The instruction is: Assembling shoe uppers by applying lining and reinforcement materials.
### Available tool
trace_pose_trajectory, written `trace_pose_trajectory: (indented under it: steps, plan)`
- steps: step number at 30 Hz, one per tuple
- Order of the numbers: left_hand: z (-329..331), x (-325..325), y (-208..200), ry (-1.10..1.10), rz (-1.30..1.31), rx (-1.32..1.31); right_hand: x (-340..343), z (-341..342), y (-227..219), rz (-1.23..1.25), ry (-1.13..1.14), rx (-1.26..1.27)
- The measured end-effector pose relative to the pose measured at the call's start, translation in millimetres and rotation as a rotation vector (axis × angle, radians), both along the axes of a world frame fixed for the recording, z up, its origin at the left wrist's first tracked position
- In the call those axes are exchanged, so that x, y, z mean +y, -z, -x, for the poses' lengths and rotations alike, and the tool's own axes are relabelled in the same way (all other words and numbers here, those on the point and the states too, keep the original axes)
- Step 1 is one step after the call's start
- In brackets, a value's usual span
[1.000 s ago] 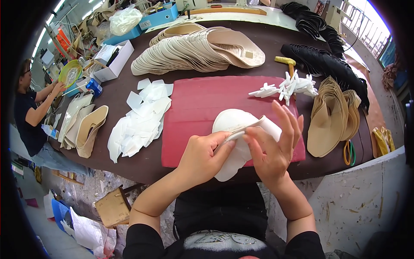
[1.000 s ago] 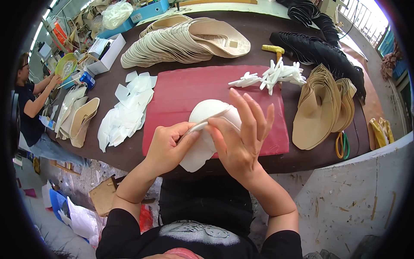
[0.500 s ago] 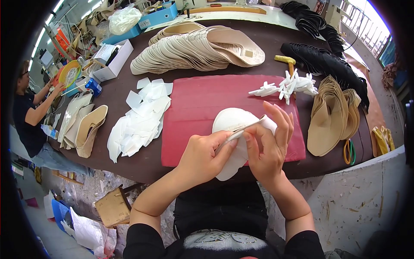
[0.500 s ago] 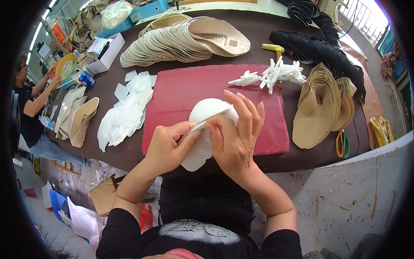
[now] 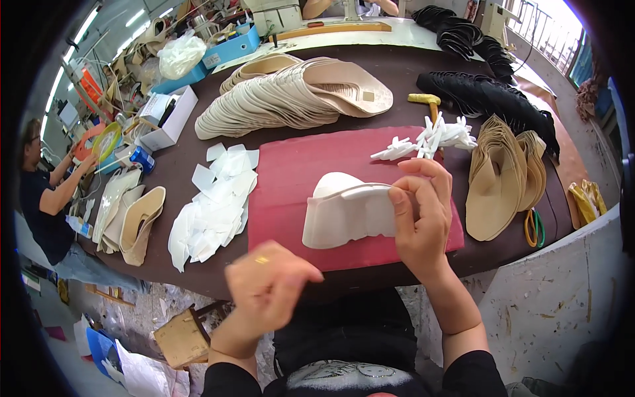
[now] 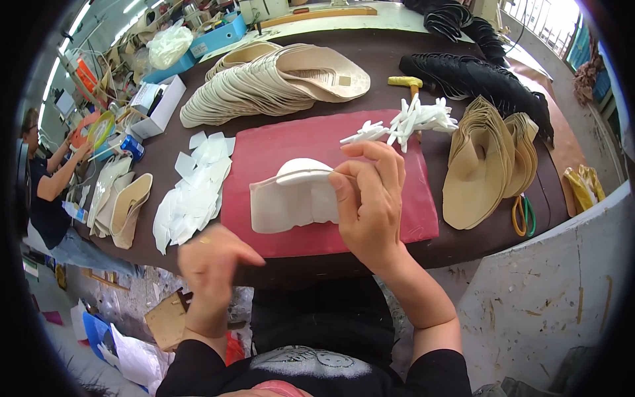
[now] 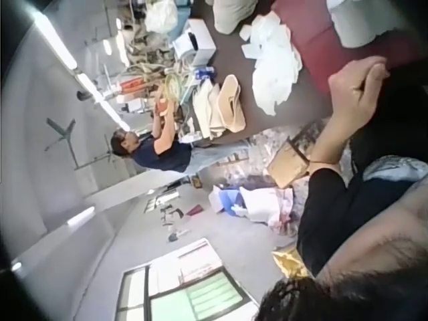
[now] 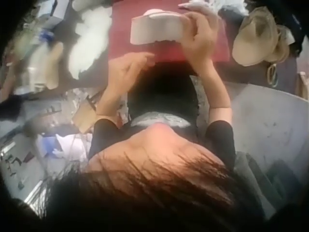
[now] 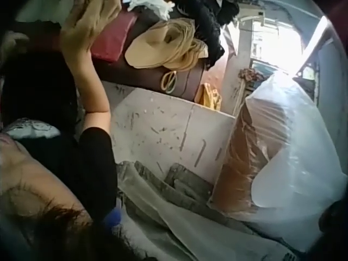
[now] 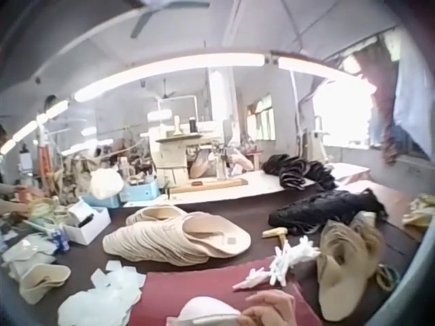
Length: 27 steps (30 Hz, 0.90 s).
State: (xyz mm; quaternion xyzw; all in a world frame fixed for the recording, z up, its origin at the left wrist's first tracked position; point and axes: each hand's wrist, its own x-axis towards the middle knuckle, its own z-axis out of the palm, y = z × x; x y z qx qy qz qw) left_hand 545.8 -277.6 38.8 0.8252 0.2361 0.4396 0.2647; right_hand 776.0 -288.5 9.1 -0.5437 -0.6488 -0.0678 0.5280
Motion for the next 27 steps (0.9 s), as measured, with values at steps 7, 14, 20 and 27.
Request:
trace_pose_trajectory:
  steps: [7,14,20,27]
  plan:
    - [-39,17,25,0.009,1.057,-0.827,-9,23,-3,-0.026,-0.234,0.341]
    - [-14,45,-11,0.605,0.956,-0.334,-16,-56,19,0.892,-0.854,0.771]
    - [-98,154,9,-0.221,0.211,0.638,-31,-73,52,0.385,-0.082,0.461]
    - [-155,96,59,0.128,-0.368,0.572,-52,-186,72,0.162,0.599,-0.162]
